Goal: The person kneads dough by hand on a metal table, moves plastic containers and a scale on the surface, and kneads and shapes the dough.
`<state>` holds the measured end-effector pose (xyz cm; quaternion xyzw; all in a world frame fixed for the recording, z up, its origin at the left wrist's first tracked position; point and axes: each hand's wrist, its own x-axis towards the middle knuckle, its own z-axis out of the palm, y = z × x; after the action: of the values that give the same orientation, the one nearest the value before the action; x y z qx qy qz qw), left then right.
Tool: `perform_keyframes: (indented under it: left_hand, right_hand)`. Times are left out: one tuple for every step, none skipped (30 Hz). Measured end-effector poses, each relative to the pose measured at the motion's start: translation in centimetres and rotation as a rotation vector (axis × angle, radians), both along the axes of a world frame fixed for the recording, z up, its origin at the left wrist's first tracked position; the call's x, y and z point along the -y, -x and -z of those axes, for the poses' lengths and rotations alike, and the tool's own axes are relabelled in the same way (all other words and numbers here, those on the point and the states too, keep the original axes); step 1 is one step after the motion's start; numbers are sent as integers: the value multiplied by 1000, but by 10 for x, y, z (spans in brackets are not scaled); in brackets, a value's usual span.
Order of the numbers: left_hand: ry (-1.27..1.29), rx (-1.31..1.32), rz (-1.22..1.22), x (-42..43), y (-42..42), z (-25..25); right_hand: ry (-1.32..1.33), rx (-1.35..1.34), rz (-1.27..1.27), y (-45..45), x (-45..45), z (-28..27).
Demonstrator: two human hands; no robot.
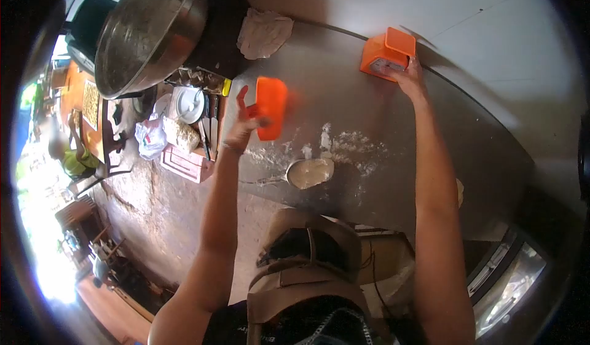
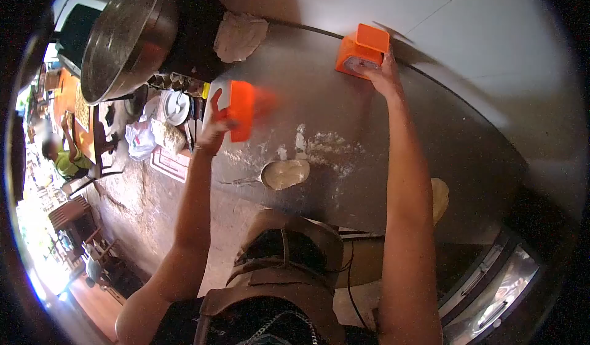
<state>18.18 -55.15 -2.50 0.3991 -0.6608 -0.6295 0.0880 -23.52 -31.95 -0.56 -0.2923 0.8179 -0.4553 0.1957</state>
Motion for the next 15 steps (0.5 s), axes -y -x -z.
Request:
perform_keyframes:
  left_hand:
    - [-271, -181, -37, 12, -6, -2]
    - [-552, -334, -89, 24, -11, -5]
    - [-710, -487, -103, 32, -19, -2]
    - [-868, -641, -113, 39, -24, 1]
    - [-866, -634, -100, 40, -21, -6]
    - [-946, -713, -113, 39, -15, -14]
    - [-1031, -793, -124, 37, -10, -20]
    - [-1024, -802, -115, 40, -8, -20]
    - [-1033, -800, -98, 45, -2, -22]
    - [-925, -706, -17, 51, 10, -26]
    - [-805, -616, 46, 57, 14, -29]
    - [-723, -523, 72, 65, 16, -23]
    - [-591, -475, 196, 67, 34, -39]
    - [-422, -471, 301, 58, 60, -69]
    - [-248, -469, 388, 49, 87, -99]
  right_hand:
    - [5, 5, 9, 2, 1, 10]
    - [159, 142, -23, 6, 2, 26]
    - [316, 278, -57, 6, 7, 34]
    - [326, 281, -49, 6, 11, 41]
    - [339, 321, -109, 3, 14, 41]
    - [349, 359, -166, 0, 16, 40]
    - [352, 352, -150, -6, 18, 41]
    - [399, 341, -188, -16, 23, 41]
    - [445, 329, -227, -26, 29, 40]
    - [445, 311, -192, -34, 30, 36]
    - [409, 312, -216, -46, 39, 34]
    - [373, 314, -240, -57, 46, 34]
    - [378, 309, -226, -64, 51, 30]
    - [350, 253, -234, -71, 55, 24]
    - [322, 201, -241, -78, 59, 23]
